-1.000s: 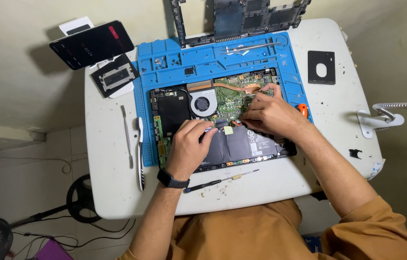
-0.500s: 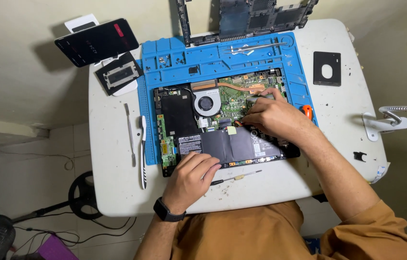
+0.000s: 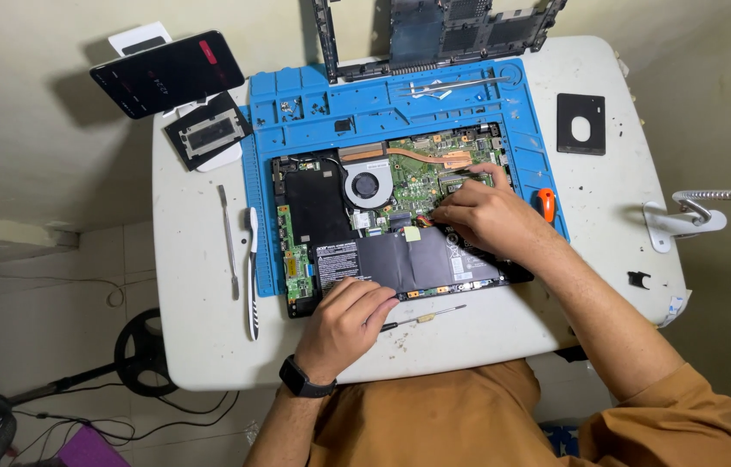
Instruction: Installing a replacement battery into a laptop and reassembling the bottom cover.
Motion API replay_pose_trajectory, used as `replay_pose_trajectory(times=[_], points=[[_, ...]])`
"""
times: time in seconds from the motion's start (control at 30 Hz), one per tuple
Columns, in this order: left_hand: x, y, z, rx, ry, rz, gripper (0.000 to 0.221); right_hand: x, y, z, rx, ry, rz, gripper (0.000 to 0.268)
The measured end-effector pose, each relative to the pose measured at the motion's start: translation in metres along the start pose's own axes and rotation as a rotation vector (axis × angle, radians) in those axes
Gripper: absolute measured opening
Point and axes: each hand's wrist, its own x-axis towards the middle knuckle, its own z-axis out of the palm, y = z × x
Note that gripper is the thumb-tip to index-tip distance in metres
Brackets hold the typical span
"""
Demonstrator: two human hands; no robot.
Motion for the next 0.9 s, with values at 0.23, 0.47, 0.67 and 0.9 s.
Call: replay_pose_trajectory(times=[0.23,0.47,0.67,0.9], points=[[-0.001,-0.001,-0.008,0.011,0.013,-0.002,0.009,0.012,0.004,0.008,-0.009,-0.096,0.016,0.006],[-0.004,0.000,-0.007,-0.010,0.015,-0.003,0.011,0.029,0.006,-0.004,-0.088,-0.228,-0.097,0.003],[-0.010,0.002,-0.009,0.003,-0.016,0.000,0.010,0.028,0.010,0.001,-0.051,-0.259,-0.085,0.007],[-0.047,0.008,-0.020,0.268,-0.345,0.014,0.024,0.011,0.015,0.010,0.101,-0.060,-0.152,0.017]])
